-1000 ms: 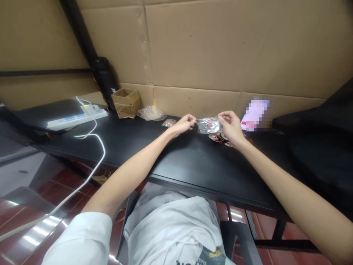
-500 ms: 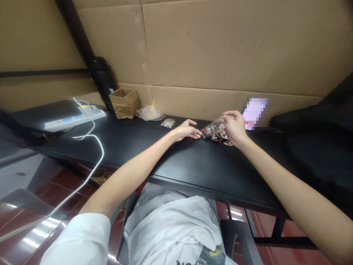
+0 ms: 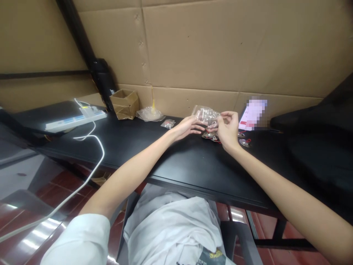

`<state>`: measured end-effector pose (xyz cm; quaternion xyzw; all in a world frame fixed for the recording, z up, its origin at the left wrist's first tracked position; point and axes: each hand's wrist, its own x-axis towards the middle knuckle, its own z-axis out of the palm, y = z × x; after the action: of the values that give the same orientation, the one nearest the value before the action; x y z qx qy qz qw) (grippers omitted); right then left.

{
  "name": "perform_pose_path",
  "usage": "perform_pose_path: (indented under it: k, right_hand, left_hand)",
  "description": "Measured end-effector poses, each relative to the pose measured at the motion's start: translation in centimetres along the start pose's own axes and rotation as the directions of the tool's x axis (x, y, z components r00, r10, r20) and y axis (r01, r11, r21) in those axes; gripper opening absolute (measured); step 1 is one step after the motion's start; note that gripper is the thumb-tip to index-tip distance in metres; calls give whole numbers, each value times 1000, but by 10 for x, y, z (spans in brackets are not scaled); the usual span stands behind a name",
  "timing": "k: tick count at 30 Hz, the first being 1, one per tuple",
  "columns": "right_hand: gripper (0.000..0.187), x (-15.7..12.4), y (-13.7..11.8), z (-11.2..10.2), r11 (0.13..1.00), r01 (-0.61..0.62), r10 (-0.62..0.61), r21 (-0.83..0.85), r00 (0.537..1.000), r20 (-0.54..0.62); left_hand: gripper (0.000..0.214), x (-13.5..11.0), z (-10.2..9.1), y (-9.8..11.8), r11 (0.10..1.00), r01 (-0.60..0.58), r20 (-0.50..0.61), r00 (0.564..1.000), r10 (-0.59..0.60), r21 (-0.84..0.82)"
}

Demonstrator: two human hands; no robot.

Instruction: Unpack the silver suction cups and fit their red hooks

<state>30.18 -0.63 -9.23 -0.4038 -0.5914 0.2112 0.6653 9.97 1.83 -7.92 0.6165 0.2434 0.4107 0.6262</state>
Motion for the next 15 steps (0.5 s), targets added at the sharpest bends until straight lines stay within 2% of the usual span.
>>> perform_pose_path:
  k: [3, 5, 7, 9, 12, 15]
  right_hand:
    - [35, -3, 4, 2, 999, -45, 47, 24, 994, -100]
    - [41, -5, -1, 3, 997, -51, 57, 54, 991, -124]
    - [47, -7, -7, 5, 993, -73, 83, 89, 989, -119]
    - [51, -8, -13, 7, 981, -145, 159, 129, 981, -110]
    - [50, -5, -17, 6, 940, -299, 313, 166, 947, -67]
    - [47, 0, -20, 0, 911, -376, 388, 169, 921, -45]
  left_hand:
    - [66, -4, 1, 7, 998, 28, -29, 999, -30, -58]
    - [70, -6, 2, 10, 997, 40, -18, 999, -41, -64]
    - [62, -7, 4, 11, 999, 8, -42, 999, -10, -42]
    - [51, -8, 5, 10, 1000, -28, -110, 994, 28, 2]
    - [43, -7, 2, 9, 999, -21, -201, 979, 30, 46]
    - [41, -5, -2, 10, 997, -17, -249, 968, 36, 78]
